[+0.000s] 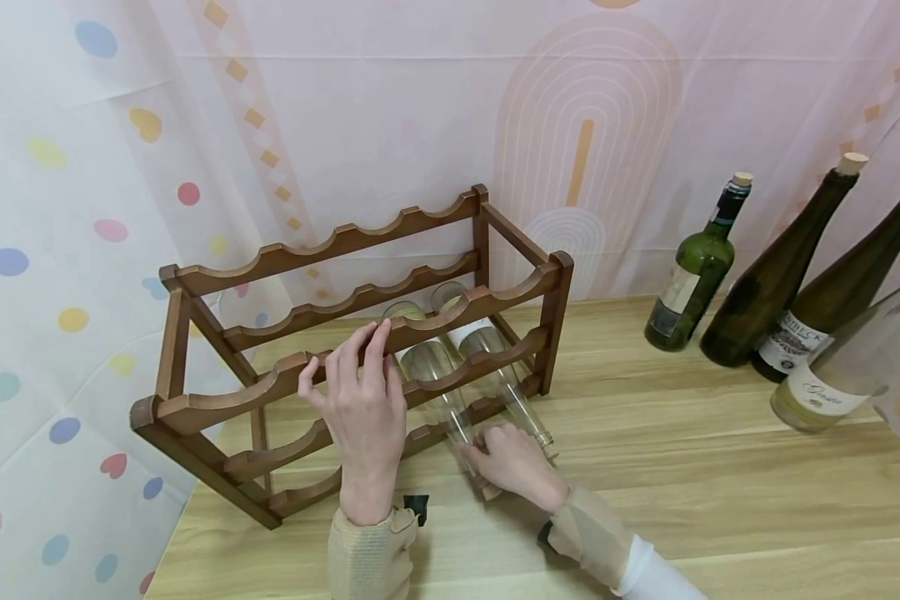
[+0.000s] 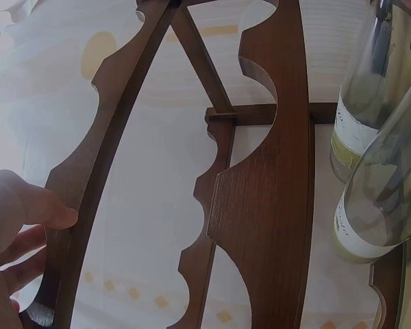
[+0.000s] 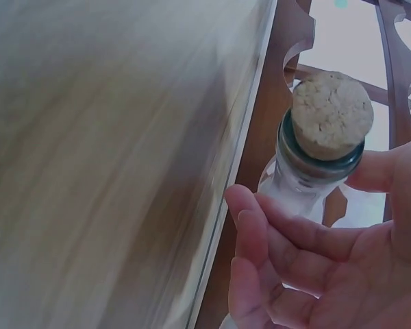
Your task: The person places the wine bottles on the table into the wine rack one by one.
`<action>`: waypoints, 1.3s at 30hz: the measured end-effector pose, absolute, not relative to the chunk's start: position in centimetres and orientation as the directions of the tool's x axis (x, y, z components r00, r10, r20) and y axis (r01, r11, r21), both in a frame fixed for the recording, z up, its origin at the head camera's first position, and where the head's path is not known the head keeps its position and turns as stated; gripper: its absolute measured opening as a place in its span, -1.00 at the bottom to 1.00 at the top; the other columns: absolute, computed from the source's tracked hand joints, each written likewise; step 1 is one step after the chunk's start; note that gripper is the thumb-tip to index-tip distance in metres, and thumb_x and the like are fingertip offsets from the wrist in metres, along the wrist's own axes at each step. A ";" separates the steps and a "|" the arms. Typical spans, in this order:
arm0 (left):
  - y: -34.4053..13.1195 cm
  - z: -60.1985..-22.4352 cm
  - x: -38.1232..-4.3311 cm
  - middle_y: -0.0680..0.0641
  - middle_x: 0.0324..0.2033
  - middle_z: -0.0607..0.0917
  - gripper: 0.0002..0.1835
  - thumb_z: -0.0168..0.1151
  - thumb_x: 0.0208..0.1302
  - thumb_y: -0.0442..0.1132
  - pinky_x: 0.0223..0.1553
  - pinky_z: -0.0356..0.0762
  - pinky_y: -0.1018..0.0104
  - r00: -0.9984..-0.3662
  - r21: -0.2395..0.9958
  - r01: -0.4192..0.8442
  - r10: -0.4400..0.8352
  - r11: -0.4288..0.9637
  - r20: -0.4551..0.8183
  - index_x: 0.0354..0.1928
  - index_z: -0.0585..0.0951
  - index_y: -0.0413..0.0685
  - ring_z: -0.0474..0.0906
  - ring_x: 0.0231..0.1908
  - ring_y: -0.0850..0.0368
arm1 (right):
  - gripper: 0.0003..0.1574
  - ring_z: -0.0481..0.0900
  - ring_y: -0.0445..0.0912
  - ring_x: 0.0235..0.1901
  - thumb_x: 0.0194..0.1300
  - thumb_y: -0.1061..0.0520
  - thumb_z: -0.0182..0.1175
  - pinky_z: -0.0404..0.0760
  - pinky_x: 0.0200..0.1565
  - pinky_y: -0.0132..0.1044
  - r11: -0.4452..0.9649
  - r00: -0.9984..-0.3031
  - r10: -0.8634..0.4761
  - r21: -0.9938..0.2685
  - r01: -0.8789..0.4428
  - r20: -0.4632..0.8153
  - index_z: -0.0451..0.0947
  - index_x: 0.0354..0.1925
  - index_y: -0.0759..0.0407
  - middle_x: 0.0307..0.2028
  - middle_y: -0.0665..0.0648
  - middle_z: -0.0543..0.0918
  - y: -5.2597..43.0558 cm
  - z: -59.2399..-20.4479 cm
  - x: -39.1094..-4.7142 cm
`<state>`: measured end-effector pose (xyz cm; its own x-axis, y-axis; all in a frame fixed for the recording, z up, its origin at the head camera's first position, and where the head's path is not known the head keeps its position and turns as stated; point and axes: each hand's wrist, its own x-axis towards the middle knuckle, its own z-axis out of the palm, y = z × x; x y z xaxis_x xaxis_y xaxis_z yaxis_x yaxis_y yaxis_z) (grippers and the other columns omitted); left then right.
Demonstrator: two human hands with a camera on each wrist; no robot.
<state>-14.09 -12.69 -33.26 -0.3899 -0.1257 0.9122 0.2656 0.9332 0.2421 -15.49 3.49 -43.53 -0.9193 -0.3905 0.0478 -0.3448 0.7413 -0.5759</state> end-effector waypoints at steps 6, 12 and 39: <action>-12.6 -33.3 -14.1 -0.15 -0.05 0.64 -0.62 0.20 0.16 -0.48 0.08 0.07 -0.17 -0.389 0.242 0.262 -0.128 0.934 0.912 0.04 0.61 -0.08 0.49 -0.11 -0.15 | -0.59 0.21 -0.30 -0.77 0.33 -0.08 0.12 0.19 -0.71 -0.49 0.712 -0.912 -0.402 -0.597 -0.368 0.082 0.51 -0.58 0.11 -0.74 -0.11 0.38 4.5 -43.9 -15.8; -12.6 -33.2 -14.1 -0.15 -0.05 0.64 -0.63 0.20 0.16 -0.47 0.08 0.06 -0.16 -0.390 0.244 0.261 -0.129 0.934 0.912 0.03 0.61 -0.09 0.49 -0.11 -0.15 | -0.78 0.36 -0.36 -0.66 0.34 0.11 0.12 0.41 -0.60 -0.52 0.581 -0.864 -0.460 -0.666 -0.467 0.204 0.61 -0.27 0.24 -0.60 0.03 0.60 6.2 -43.8 -16.3; -12.6 -33.2 -14.1 -0.15 -0.04 0.63 -0.63 0.20 0.17 -0.47 0.07 0.07 -0.17 -0.394 0.236 0.256 -0.122 0.937 0.911 0.04 0.60 -0.10 0.48 -0.11 -0.15 | -0.69 0.33 -0.66 -0.31 0.21 0.20 0.18 0.29 -0.16 -0.68 0.677 -0.442 0.482 -0.641 -0.361 0.757 0.61 -0.17 0.43 -0.34 -0.56 0.41 27.8 -34.4 -20.0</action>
<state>-14.12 -12.60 -33.24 -0.3940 -0.1216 0.9110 0.2563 0.9373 0.2360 -20.00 27.76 -34.39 -0.4416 0.4817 0.7570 -0.3613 0.6767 -0.6414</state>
